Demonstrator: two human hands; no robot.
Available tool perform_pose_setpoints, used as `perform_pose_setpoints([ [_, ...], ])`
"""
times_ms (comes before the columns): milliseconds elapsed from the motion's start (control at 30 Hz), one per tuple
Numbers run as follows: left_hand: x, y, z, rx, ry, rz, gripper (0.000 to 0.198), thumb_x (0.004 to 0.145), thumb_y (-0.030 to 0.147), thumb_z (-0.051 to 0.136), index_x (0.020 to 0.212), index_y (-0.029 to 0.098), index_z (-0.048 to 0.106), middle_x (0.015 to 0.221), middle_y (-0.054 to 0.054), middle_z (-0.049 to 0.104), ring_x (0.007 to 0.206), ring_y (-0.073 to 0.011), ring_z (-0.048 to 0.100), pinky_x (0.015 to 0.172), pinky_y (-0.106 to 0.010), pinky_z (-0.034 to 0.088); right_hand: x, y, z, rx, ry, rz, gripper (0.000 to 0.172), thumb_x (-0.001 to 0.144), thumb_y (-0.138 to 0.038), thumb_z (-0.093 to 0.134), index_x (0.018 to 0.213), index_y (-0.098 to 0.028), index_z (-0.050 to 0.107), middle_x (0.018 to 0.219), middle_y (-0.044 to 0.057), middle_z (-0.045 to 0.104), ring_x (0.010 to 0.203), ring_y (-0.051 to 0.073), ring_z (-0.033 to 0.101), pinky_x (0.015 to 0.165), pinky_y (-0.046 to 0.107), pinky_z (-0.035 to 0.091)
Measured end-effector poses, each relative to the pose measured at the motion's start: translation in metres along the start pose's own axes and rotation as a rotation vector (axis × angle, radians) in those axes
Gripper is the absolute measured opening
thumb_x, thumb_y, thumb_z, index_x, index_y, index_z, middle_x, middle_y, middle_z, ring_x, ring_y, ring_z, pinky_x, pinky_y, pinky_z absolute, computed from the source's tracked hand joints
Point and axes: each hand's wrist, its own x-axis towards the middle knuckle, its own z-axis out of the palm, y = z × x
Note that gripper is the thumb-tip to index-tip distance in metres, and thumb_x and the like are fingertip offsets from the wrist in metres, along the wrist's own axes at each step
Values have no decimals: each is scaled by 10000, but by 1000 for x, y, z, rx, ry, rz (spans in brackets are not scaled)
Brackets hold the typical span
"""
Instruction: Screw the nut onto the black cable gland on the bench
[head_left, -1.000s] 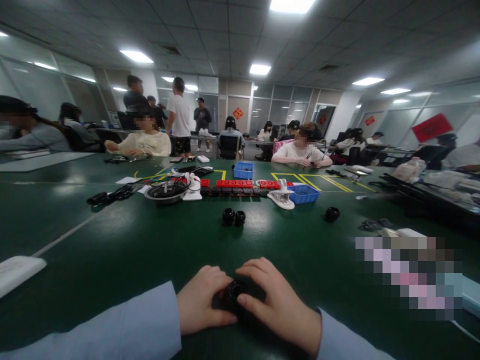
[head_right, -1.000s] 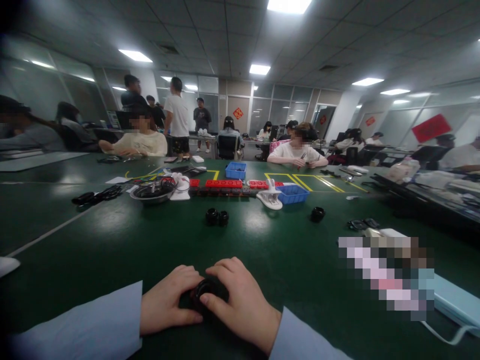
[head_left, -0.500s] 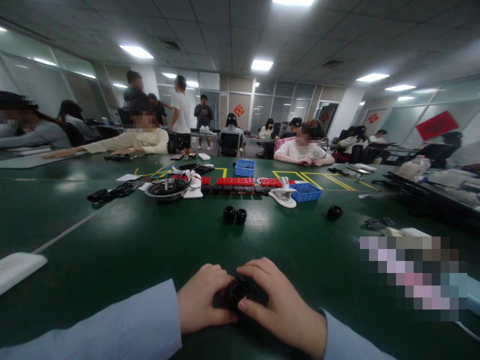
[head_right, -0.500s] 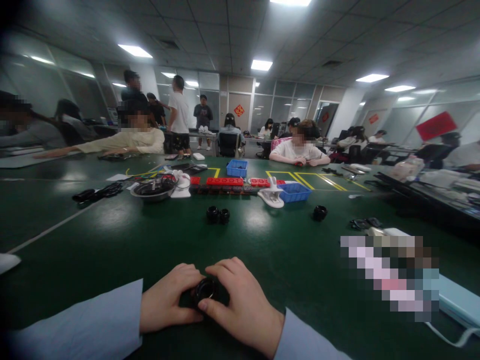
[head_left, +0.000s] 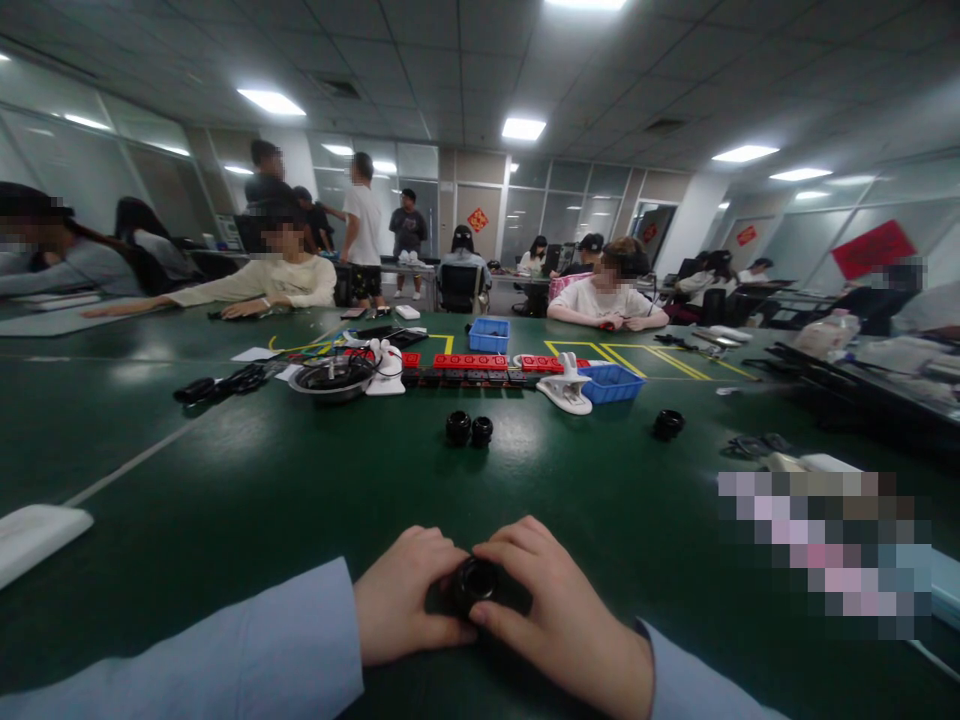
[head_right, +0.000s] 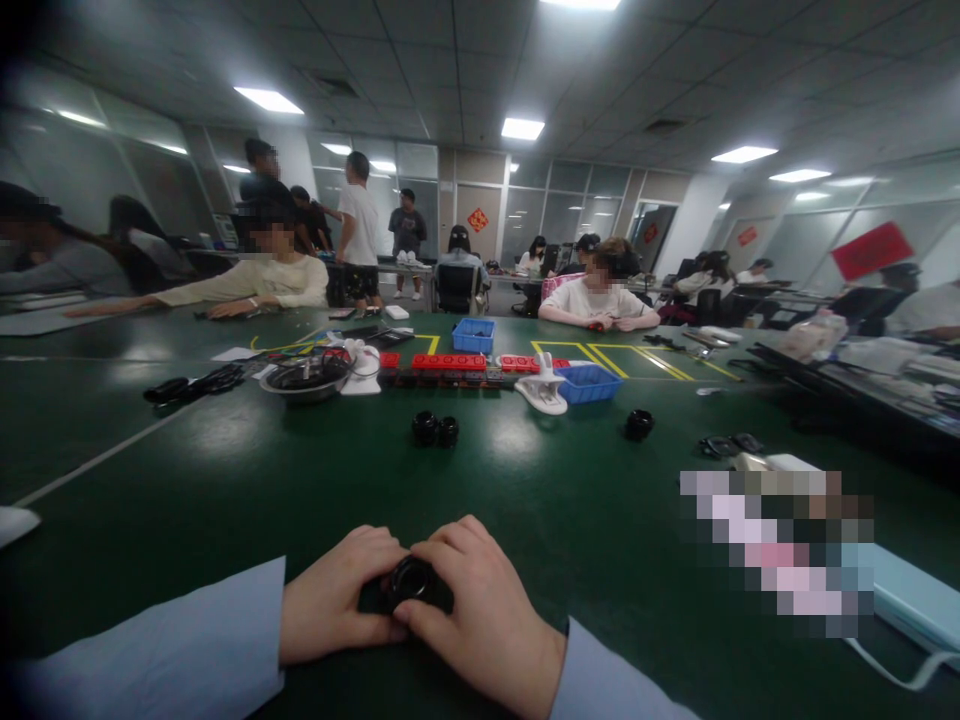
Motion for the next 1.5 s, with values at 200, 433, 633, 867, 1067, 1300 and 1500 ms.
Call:
perform_pose_setpoints([
  [200,1,-1,1,3,-7,-5,287,689,416,714,810,195,578,767,24,568,753,-167,483,691,-286,306,-1,-1,0,-8,3,4,305,747,-200,708,1042,-189,632,957,44,578,904,186,490,795,310,426],
  [433,1,2,-1,-5,-11,-5,273,710,412,702,796,188,570,759,23,561,746,-164,476,682,-281,297,0,-1,1,-1,8,5,285,744,-200,708,1019,-179,638,925,47,570,884,192,484,769,313,422],
  [633,1,0,2,12,7,8,290,721,426,693,767,174,556,754,14,557,745,-165,473,680,-283,304,-1,-5,1,-4,-25,-51,299,783,-164,614,1080,-192,596,968,44,556,903,185,465,800,312,402],
  [867,2,-3,7,21,33,36,335,703,450,711,748,160,548,766,2,552,754,-171,470,700,-292,316,-2,-15,1,-116,-106,-202,305,827,-300,567,1106,-175,560,1086,48,568,895,203,438,821,347,353],
  [1067,2,-1,5,43,20,42,263,704,386,706,734,176,550,746,20,548,741,-160,468,683,-280,296,-1,-13,1,-190,-185,-315,385,799,-341,623,1147,-195,549,1100,20,588,875,190,443,770,328,338],
  [1300,2,-1,3,36,8,23,261,682,331,723,696,166,521,694,39,497,713,-140,447,663,-264,280,-8,-4,6,-230,-209,-470,242,816,-369,637,989,-202,609,907,-12,629,784,146,456,682,294,316],
  [1500,1,0,-2,-34,-15,2,284,696,409,722,780,186,569,731,37,535,739,-148,467,684,-266,286,0,19,-2,-317,-65,-214,370,939,-336,377,753,-160,644,687,40,596,661,159,449,672,318,338],
])
